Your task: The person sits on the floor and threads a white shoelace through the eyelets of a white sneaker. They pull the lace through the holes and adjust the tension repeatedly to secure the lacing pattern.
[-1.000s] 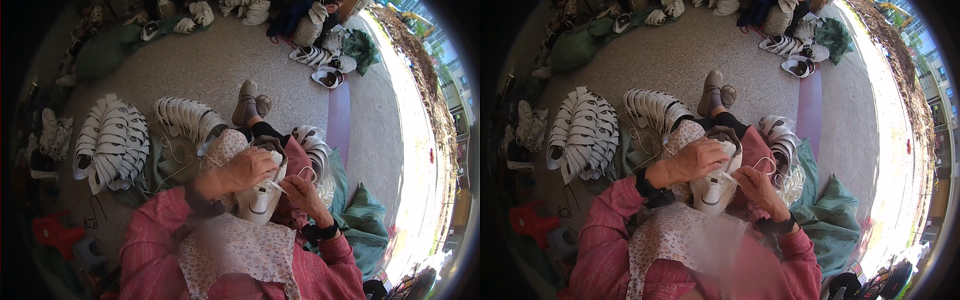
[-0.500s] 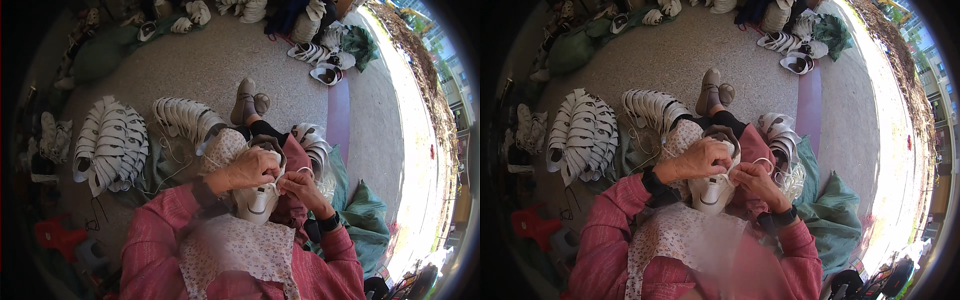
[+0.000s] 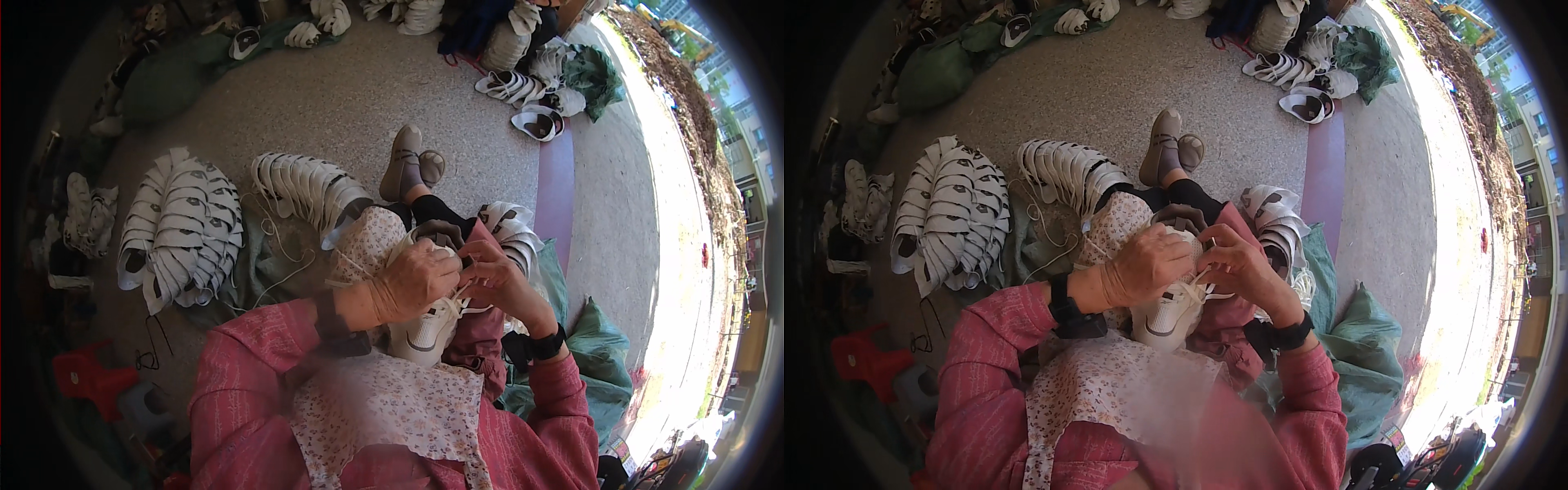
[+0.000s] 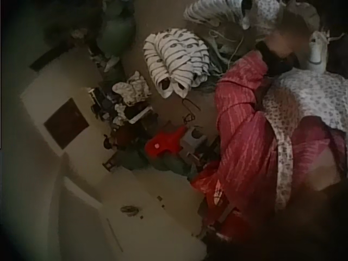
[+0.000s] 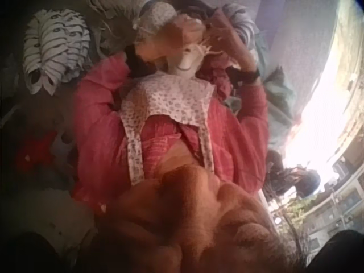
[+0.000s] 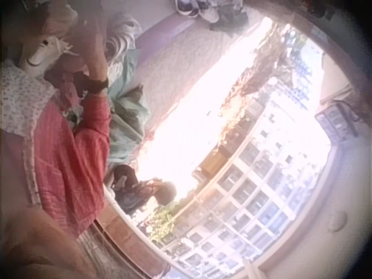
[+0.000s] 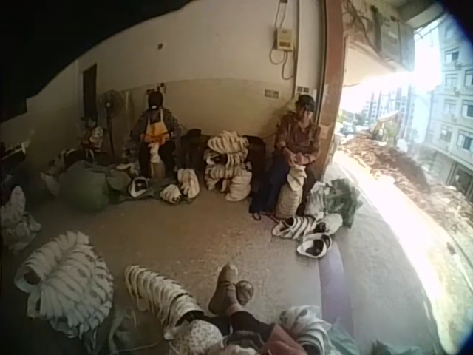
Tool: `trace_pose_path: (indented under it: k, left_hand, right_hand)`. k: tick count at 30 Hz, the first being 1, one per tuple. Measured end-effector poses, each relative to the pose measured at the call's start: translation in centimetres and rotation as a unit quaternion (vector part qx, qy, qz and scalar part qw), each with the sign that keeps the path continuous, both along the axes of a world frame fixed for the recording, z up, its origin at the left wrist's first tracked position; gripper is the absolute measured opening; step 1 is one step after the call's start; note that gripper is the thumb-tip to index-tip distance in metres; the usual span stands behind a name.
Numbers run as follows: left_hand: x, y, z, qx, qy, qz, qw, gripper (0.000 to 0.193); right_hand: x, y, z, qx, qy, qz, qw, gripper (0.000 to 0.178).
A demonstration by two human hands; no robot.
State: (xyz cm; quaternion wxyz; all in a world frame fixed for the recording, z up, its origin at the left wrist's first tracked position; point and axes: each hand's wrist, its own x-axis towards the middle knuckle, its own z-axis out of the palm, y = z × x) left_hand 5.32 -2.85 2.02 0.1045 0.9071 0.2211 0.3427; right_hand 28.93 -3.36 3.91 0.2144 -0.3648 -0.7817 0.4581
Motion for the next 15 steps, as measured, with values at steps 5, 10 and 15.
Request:
trace_pose_path:
  k: [5,10,15]
  left_hand:
    - [-11.6,7.7,5.1,0.044,0.044,0.303,0.951,0.009]
    - [-32.8,13.7,8.4,0.09,0.064,0.565,0.818,0.002]
    - [-25.8,9.4,5.1,-0.078,0.069,0.437,0.893,0.026]
  right_hand:
    - [0.1,-0.2,0.8,-0.037,-0.002,-0.008,0.999,0.013]
    - [-0.8,0.3,0.8,-0.03,-0.012,-0.005,0.999,0.013]
    - [-0.1,0.3,1.4,-0.058,-0.035,-0.016,0.998,0.023]
